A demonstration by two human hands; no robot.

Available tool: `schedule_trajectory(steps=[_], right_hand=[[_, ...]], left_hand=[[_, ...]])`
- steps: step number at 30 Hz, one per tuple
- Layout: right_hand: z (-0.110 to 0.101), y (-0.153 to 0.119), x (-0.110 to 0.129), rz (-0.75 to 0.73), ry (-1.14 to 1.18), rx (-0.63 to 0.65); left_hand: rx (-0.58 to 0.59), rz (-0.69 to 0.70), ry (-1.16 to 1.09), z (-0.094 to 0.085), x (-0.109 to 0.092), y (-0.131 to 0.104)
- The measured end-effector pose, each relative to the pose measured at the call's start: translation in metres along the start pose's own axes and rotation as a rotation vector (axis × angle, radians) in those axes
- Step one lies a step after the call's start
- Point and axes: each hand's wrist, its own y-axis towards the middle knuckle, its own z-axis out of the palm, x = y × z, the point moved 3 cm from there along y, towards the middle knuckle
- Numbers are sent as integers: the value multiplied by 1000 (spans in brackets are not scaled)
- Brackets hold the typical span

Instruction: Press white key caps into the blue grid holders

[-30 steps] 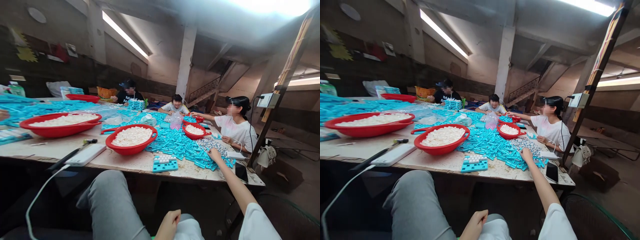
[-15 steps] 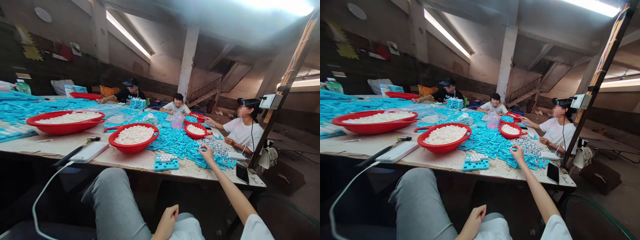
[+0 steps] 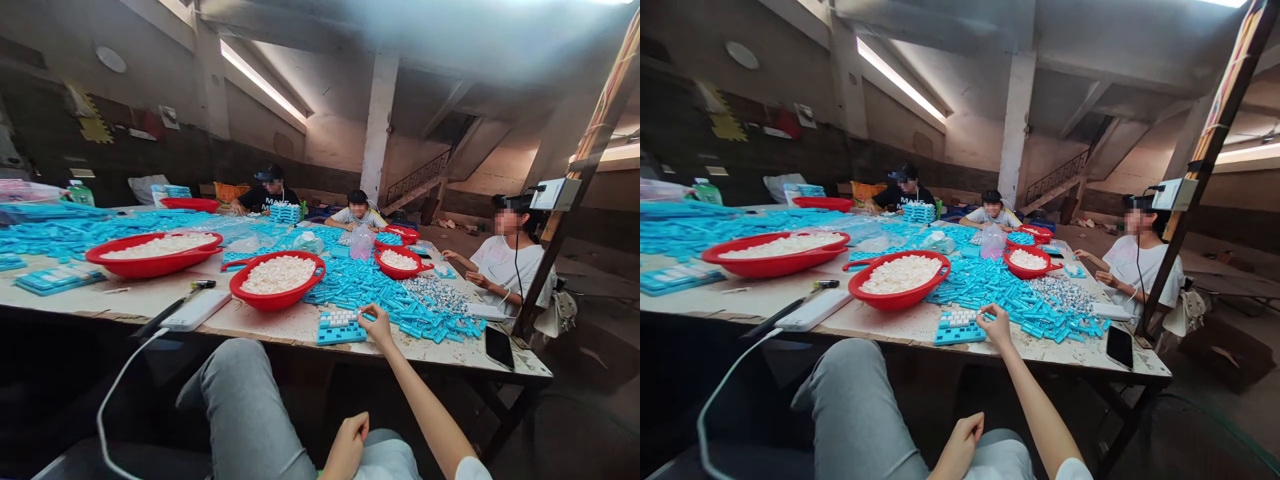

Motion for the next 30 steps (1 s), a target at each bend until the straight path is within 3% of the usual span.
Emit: schedule_trajectory(steps=[22, 30], right_hand=[[-10, 0, -22, 123, 17, -53], [-14, 0, -5, -12, -191, -53]], left_hand=[[-22, 15, 8, 0, 15, 5], [-15, 27, -13, 0, 12, 6]])
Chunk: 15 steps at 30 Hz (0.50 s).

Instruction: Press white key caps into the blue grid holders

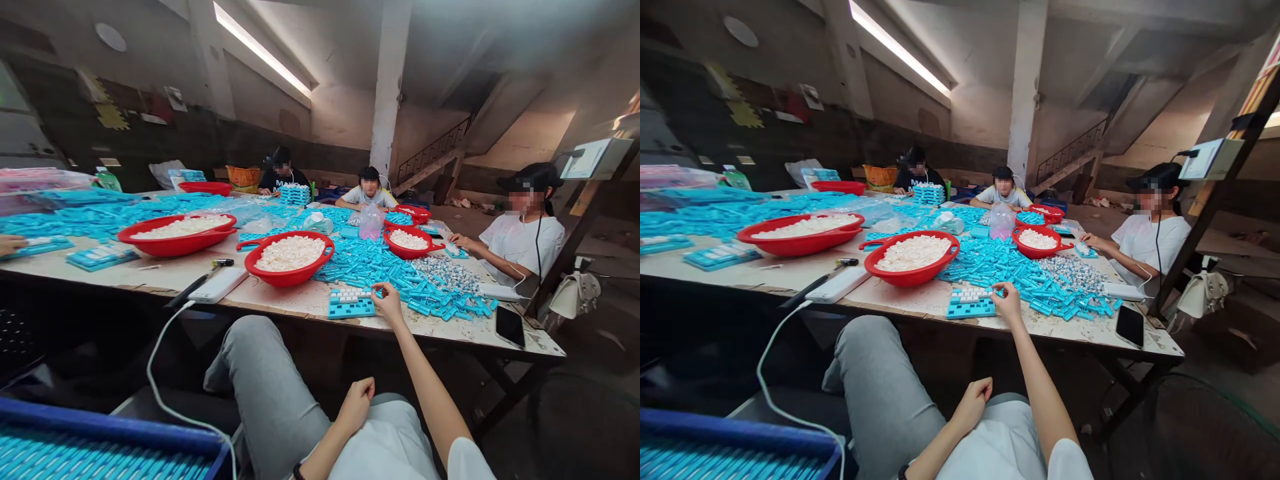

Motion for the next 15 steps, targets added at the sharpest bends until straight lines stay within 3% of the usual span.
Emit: schedule_trajectory(steps=[7, 15], right_hand=[[8, -3, 6, -21, 63, 145], [9, -6, 12, -69, -85, 248]], left_hand=[[-3, 16, 6, -1, -3, 2], [-11, 29, -29, 2, 3, 3]])
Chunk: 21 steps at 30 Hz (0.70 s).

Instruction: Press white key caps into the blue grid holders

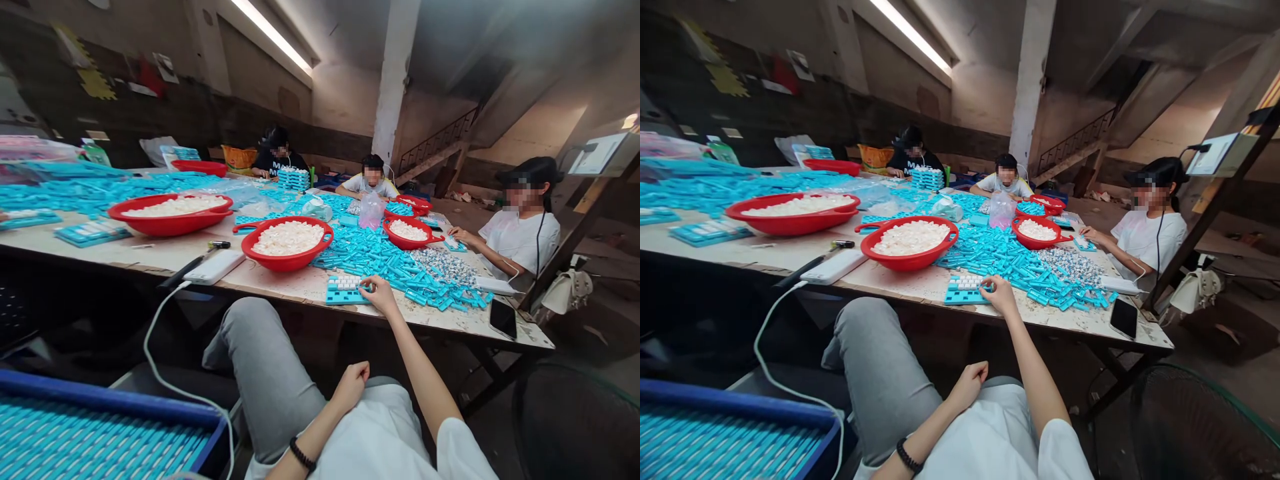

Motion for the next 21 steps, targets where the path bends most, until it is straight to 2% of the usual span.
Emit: schedule_trajectory(steps=[3, 8, 15, 21], right_hand=[[0, 1, -5, 15, -46, 9], [4, 1, -11, 31, 6, 26], [2, 0, -8, 74, 31, 16], [2, 1, -6, 43, 45, 17]], left_hand=[[1, -3, -3, 0, 0, 0], [16, -19, 7, 0, -3, -2], [26, -30, 3, -2, -7, -3], [32, -34, 1, -1, -5, -3]])
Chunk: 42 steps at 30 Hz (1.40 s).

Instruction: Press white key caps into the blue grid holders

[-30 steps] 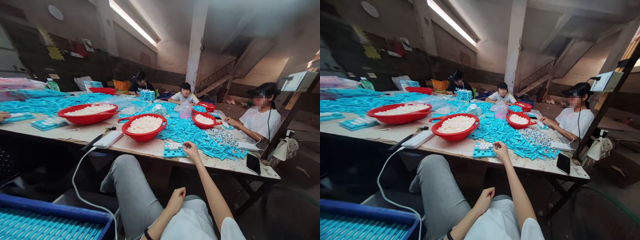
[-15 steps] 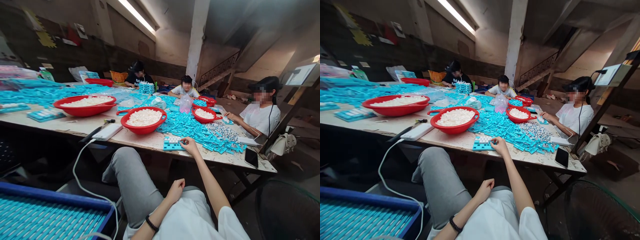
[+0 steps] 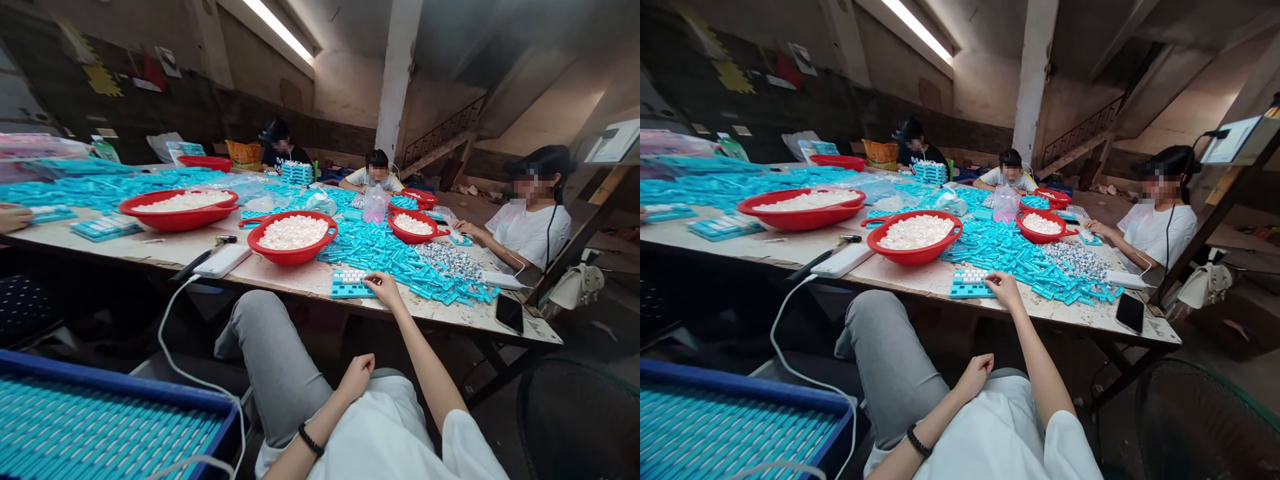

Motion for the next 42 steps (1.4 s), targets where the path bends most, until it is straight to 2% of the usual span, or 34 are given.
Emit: schedule_trajectory(steps=[10, 13, 16, 19, 21, 23, 25, 27, 29, 30, 31, 33, 37, 39, 42], right_hand=[[2, 1, -3, 1, -19, 23], [4, 1, -2, -33, -51, 29], [6, 1, -3, -42, -48, 31], [7, 0, -3, -46, -50, 44], [7, 0, -3, -48, -56, 51], [8, -1, -3, -45, -69, 58], [9, -2, -3, -46, -94, 66], [10, -3, -3, -53, -117, 73], [11, -3, -4, -59, -125, 76], [11, -3, -4, -61, -120, 75], [11, -3, -5, -62, -112, 72], [11, -3, -6, -64, -91, 63], [11, 0, -4, -76, -77, 57], [11, 1, -3, -77, -93, 59], [12, 2, -3, -67, -118, 62]], left_hand=[[-5, 4, 12, -1, -2, 0], [-7, 40, 36, -4, -14, -3], [-42, 164, 65, -20, -42, -4], [-162, 308, 141, -60, -86, 2], [-290, 358, 236, -104, -121, 13], [-450, 341, 345, -159, -154, 29], [-607, 270, 470, -218, -181, 47], [-725, 118, 639, -274, -194, 65], [-794, -67, 823, -318, -193, 79], [-804, -151, 889, -334, -188, 84], [-816, -203, 932, -346, -181, 88], [-856, -247, 960, -360, -165, 92], [-987, -298, 874, -363, -138, 92], [-964, -297, 924, -362, -134, 94], [-863, -313, 1018, -365, -133, 99]])
